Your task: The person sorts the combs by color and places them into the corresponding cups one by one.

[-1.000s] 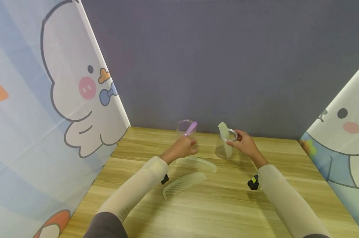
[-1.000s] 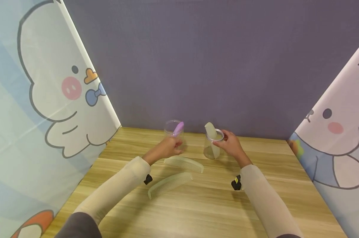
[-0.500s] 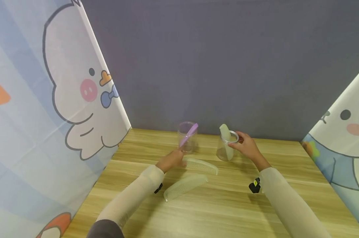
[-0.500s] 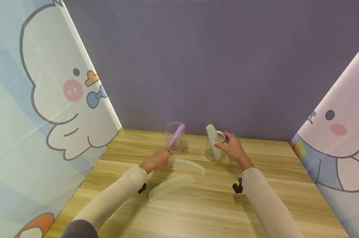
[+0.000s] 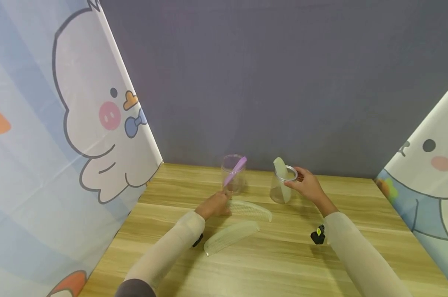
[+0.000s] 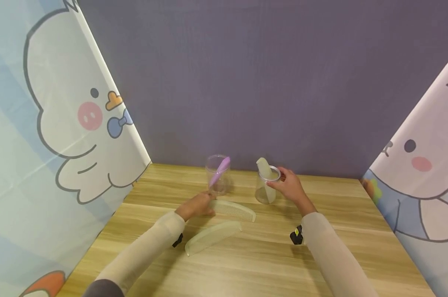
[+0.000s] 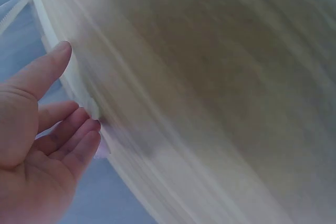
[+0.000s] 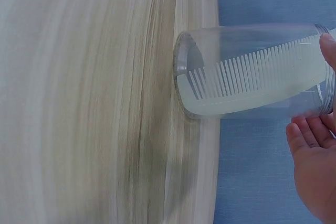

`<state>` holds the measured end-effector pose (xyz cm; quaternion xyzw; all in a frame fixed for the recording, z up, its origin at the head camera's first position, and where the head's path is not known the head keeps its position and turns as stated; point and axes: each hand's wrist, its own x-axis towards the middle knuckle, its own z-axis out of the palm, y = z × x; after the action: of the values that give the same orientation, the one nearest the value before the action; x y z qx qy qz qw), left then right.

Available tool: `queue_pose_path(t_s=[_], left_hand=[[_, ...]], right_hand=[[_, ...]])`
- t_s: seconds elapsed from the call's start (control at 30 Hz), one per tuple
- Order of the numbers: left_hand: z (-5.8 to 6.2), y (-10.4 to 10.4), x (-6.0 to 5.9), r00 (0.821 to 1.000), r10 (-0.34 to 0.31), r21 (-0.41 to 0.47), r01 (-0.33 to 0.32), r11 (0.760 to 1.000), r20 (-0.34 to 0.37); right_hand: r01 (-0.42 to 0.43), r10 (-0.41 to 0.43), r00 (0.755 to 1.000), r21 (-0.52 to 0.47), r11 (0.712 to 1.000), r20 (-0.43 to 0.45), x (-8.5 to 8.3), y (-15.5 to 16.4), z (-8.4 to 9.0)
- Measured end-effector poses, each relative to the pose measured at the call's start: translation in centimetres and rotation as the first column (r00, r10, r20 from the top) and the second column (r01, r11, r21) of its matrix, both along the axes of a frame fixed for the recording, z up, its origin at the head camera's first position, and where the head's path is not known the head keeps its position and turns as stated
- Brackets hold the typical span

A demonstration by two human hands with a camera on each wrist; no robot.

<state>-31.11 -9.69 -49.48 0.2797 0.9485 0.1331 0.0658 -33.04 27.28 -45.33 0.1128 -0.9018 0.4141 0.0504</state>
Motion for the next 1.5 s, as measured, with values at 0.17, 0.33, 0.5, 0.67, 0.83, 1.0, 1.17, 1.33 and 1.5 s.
queue_pose_path(t_s=[0.17,0.33,0.5,0.67,0.83,1.0,1.17,1.33,1.5], left_hand=[[-0.4,0.0,-0.1,1.000,0.014,0.019,-0.014,1.000,0.020],[-0.6,-0.1,-0.3,1.000,0.017,-0.014,-0.017,1.000,0.008],[-0.7,-0.1,-0.4,1.000,-0.006,-0.076,0.005,0.997,-0.017],[-1.0,-0.2,-0.4,1.000,-0.005,-0.064,0.005,0.998,-0.014],[-1.1,-0.3,-0.6,0.999,-0.017,-0.050,0.016,0.999,-0.028],[-1.0,-0.4,-0.6,1.000,-0.016,-0.026,0.016,1.000,-0.003],[-0.7,-0.5,-0.4,1.000,-0.004,0.005,0.004,1.000,0.020],[-0.7,-0.7,-0.4,1.000,-0.012,0.035,0.011,0.999,0.018],[-1.0,-0.8,-0.5,0.999,-0.039,0.049,0.039,0.998,-0.015]], right_hand=[[-0.001,0.001,1.000,-0.008,1.000,-0.005,-0.1,0.0,-0.2],[0.001,-0.001,1.000,-0.005,1.000,-0.001,-0.1,0.0,-0.4],[0.000,0.000,1.000,-0.006,1.000,-0.005,0.1,0.0,-0.4],[0.002,-0.002,1.000,-0.009,1.000,-0.013,0.1,0.1,-0.5],[0.000,0.000,1.000,-0.002,1.000,-0.016,0.0,0.0,-0.5],[-0.001,0.001,1.000,-0.008,1.000,-0.023,0.0,0.0,-0.6],[-0.002,0.001,1.000,-0.016,1.000,-0.024,0.0,-0.1,-0.5],[-0.004,0.004,1.000,-0.013,1.000,-0.023,0.0,-0.1,-0.4],[-0.003,0.002,0.999,-0.006,1.000,-0.035,0.1,0.0,-0.6]])
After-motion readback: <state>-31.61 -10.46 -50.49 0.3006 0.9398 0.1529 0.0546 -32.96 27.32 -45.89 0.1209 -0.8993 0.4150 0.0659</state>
